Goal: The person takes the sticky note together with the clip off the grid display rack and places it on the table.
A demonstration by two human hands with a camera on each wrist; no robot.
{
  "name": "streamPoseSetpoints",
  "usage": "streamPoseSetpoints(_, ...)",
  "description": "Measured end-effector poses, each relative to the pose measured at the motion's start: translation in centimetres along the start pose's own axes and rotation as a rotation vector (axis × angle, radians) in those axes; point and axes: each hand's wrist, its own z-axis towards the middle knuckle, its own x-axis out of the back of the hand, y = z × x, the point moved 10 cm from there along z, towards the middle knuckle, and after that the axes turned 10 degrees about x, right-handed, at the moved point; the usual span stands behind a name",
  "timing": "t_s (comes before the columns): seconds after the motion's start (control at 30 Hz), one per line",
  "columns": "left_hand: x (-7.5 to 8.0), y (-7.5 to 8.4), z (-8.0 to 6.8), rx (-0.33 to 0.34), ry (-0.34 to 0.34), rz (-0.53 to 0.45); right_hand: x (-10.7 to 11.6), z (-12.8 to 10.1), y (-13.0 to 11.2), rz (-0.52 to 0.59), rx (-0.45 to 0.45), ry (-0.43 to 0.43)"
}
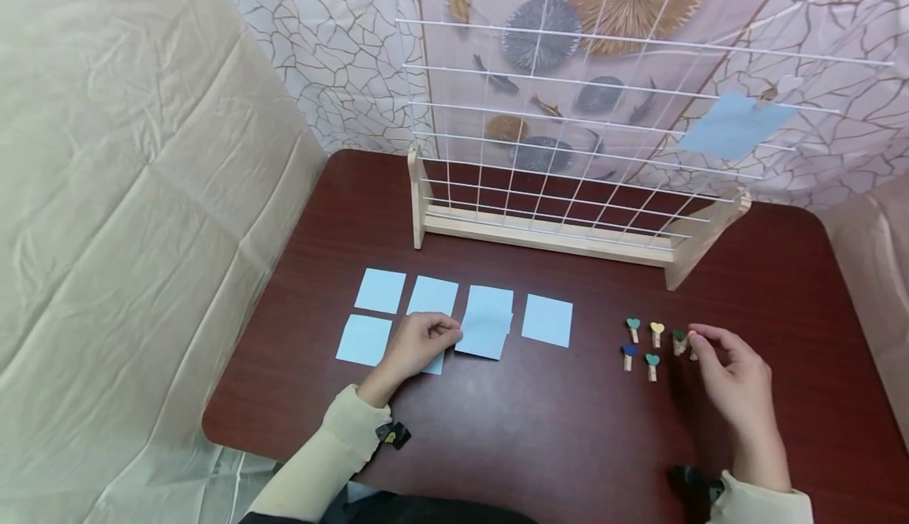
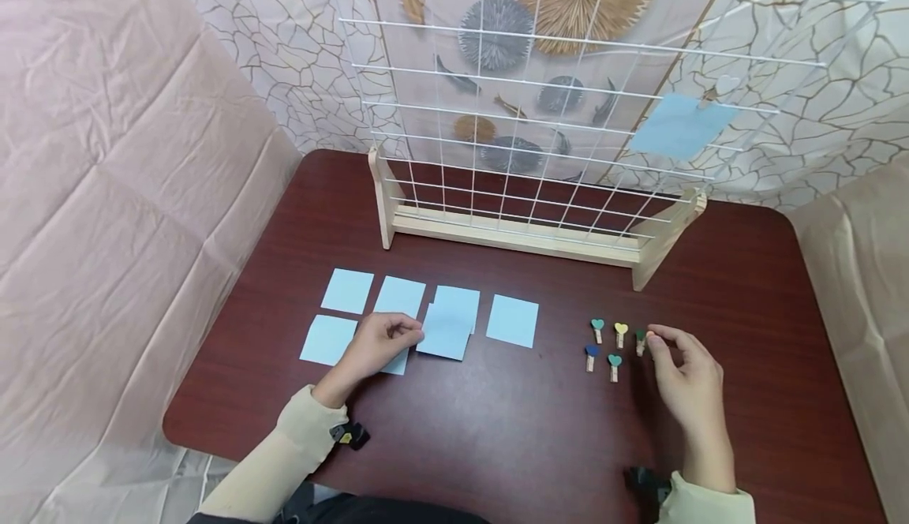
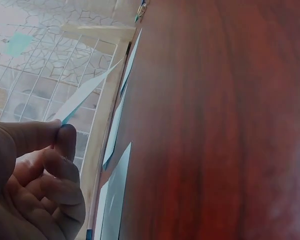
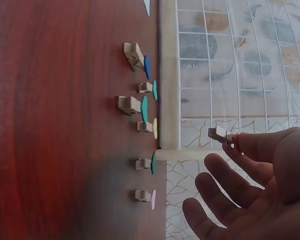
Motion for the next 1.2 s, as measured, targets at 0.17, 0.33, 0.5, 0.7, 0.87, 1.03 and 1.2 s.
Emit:
streamPoseSetpoints(0.17,0.0,-0.2,-0.4,0.012,-0.003,0.011,-0.3,-0.3,0.6,-0.025,0.007,-0.048)
streamPoseSetpoints(0.33,-0.1,-0.5,-0.8,0.027,0.003,0.026,-0.5,-0.6,0.8,-0.034,0.025,-0.084)
streamPoseSetpoints(0.5,0.0,-0.7,-0.9,0.049,0.016,0.029,-0.9,-0.9,1.1,-0.064,0.013,-0.134)
streamPoseSetpoints(0.7,-0.2,-0.9,-1.2,0.076,0.012,0.040,-1.5,-1.3,1.4,-0.070,0.003,-0.185)
streamPoseSetpoints(0.87,-0.3,-1.1,-1.6,0.108,0.002,0.064,-2.2,-1.5,1.9,-0.091,-0.010,-0.244)
streamPoseSetpoints(1.03,-0.6,-1.3,-1.8,0.135,-0.010,0.069,-2.8,-1.7,2.4,-0.113,-0.006,-0.301)
streamPoseSetpoints(1.2,-0.9,-1.4,-1.9,0.126,-0.019,0.082,-2.9,-1.7,2.5,-0.120,0.012,-0.315)
